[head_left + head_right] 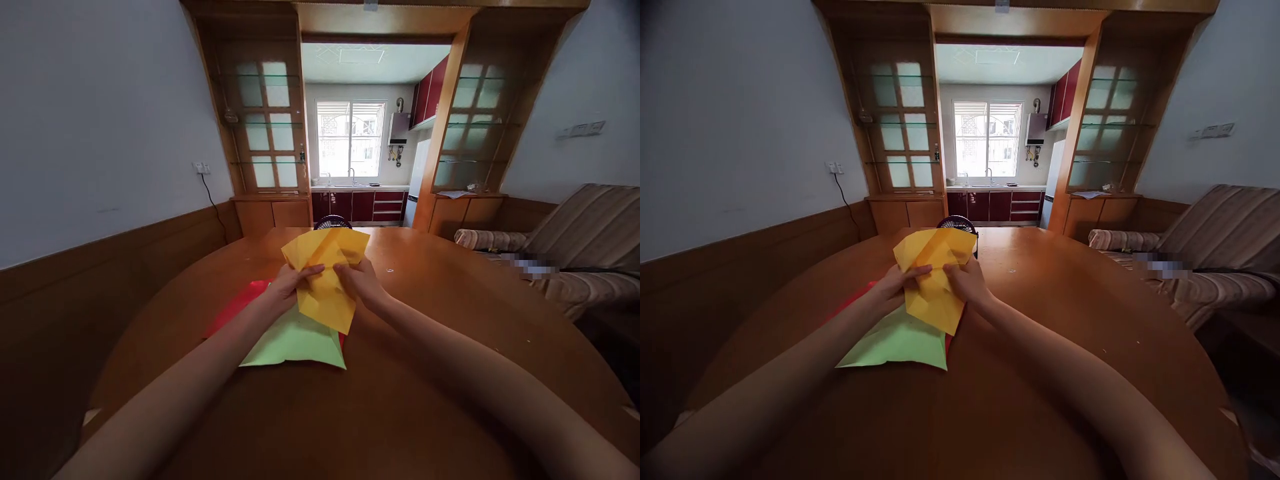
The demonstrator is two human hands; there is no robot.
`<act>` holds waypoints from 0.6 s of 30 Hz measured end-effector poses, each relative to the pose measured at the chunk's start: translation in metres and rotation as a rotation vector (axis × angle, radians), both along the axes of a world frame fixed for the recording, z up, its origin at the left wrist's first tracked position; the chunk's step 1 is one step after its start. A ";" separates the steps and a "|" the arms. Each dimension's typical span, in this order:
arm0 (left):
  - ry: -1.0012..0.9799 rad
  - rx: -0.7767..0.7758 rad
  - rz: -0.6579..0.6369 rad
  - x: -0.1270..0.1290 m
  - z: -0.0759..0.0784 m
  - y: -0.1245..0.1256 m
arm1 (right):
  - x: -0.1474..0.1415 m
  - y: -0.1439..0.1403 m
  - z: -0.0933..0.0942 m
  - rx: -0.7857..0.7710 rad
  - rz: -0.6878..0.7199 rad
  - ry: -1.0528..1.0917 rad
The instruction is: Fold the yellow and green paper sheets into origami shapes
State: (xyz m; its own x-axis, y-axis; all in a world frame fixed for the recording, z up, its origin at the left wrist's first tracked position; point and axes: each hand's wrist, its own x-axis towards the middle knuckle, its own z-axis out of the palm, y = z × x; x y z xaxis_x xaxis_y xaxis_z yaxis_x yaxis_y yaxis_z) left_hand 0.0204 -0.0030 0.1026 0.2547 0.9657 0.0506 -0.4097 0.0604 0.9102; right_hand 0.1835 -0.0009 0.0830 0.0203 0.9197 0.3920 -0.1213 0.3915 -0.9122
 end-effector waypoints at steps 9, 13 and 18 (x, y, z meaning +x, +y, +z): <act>0.219 -0.029 0.169 -0.062 -0.008 -0.005 | 0.000 -0.001 0.006 -0.098 0.027 0.125; 0.262 -0.114 0.133 -0.089 -0.011 -0.011 | -0.004 0.006 0.004 -0.052 0.024 0.109; 0.368 -0.128 0.080 -0.127 -0.027 -0.012 | -0.009 0.015 -0.012 -0.171 0.105 0.003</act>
State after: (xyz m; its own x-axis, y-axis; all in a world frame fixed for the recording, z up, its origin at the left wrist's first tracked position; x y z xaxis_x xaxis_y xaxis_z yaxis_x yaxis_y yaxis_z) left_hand -0.1070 -0.0147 0.0760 0.1572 0.9758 -0.1519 -0.0654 0.1638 0.9843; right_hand 0.1741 0.0144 0.0707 -0.0782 0.9700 0.2304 -0.1560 0.2163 -0.9638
